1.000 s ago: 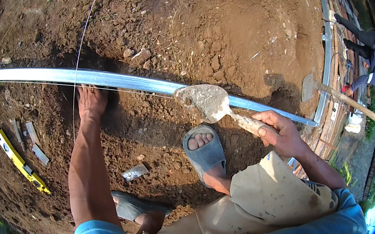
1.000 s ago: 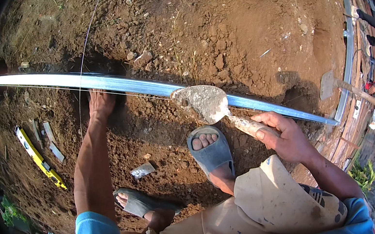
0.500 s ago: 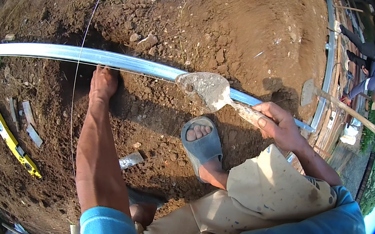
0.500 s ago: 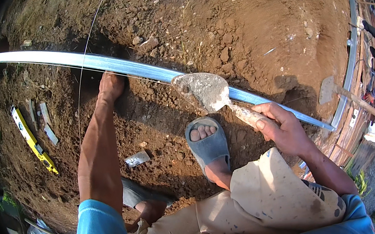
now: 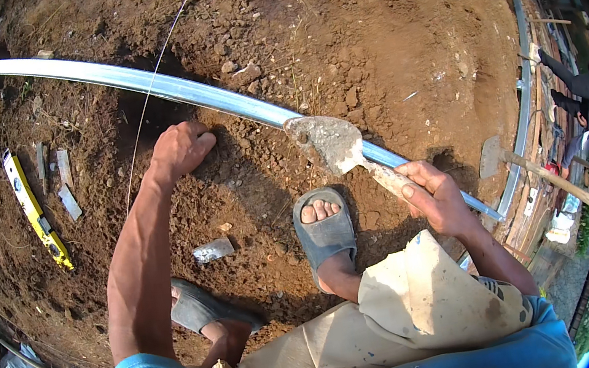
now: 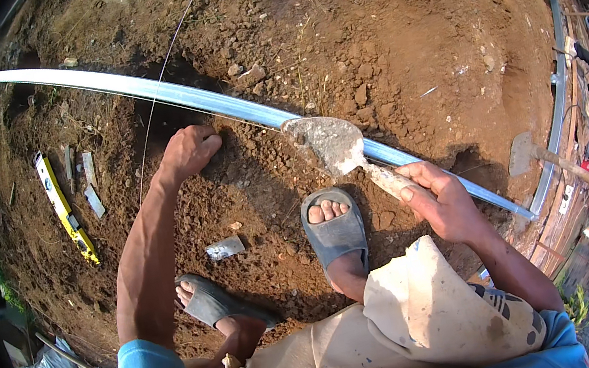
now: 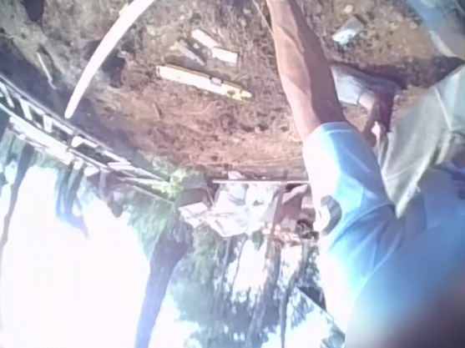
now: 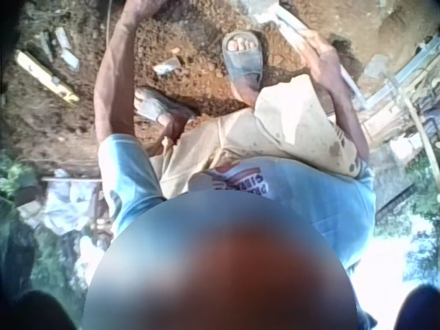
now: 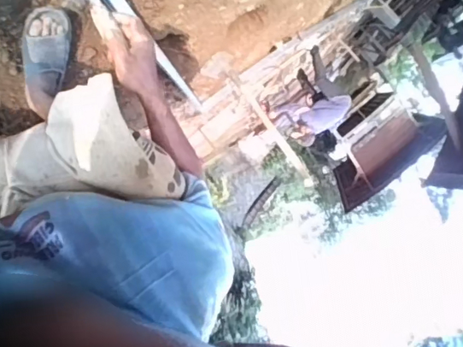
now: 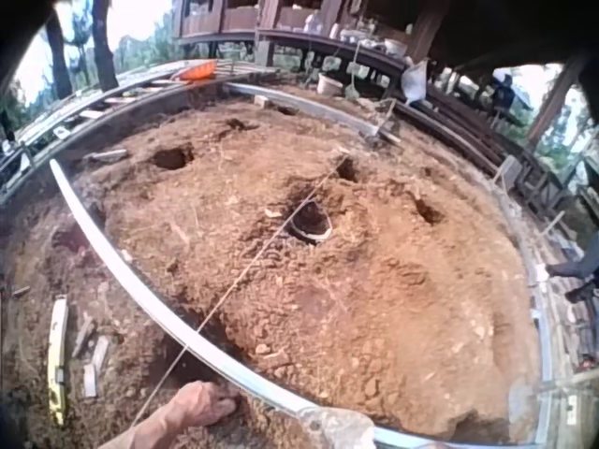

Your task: The person positions a long metal frame on the ground, uses a trowel to adjust soil around it, and aligns it with a string line. Another person uses a hammer drill nearby. The person continues to adjust the frame and soil to ensure proper alignment.

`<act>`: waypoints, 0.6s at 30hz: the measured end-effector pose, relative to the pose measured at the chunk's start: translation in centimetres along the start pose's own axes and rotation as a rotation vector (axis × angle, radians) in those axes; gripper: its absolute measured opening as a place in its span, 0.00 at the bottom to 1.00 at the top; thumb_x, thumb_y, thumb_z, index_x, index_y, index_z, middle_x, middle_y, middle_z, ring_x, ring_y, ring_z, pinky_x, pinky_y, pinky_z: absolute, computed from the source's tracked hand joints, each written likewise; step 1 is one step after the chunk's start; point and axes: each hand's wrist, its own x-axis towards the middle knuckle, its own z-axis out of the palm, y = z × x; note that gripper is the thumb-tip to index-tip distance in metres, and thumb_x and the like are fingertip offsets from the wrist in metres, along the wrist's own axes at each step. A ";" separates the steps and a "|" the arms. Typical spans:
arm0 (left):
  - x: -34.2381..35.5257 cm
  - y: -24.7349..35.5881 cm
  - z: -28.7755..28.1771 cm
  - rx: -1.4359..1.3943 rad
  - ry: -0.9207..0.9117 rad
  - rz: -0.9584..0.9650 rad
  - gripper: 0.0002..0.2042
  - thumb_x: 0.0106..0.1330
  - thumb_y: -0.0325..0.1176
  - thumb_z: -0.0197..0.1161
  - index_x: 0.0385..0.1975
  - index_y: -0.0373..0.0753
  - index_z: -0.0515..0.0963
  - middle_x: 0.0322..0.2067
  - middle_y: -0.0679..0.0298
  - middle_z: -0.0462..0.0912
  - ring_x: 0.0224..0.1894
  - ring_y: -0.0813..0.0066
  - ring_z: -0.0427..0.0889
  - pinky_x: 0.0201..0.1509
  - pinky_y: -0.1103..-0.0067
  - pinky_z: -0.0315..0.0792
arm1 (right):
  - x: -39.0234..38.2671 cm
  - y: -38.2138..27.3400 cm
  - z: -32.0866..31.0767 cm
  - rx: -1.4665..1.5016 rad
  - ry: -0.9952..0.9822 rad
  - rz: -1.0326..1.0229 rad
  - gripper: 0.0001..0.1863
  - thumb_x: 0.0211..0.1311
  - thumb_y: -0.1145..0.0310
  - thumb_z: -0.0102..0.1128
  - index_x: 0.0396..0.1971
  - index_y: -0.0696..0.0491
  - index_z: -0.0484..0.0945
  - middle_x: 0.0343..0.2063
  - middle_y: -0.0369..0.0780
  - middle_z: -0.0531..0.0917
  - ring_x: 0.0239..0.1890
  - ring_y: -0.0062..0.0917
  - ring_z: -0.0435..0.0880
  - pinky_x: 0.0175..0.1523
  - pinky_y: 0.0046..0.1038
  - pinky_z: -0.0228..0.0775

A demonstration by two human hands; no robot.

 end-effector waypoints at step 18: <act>-20.7 4.4 -6.6 -0.093 0.036 0.228 0.14 0.66 0.33 0.64 0.47 0.32 0.81 0.39 0.50 0.83 0.40 0.49 0.83 0.44 0.64 0.78 | 0.5 -1.9 -0.9 -0.100 0.158 -0.253 0.21 0.68 0.71 0.59 0.59 0.61 0.72 0.50 0.41 0.82 0.46 0.20 0.81 0.52 0.27 0.74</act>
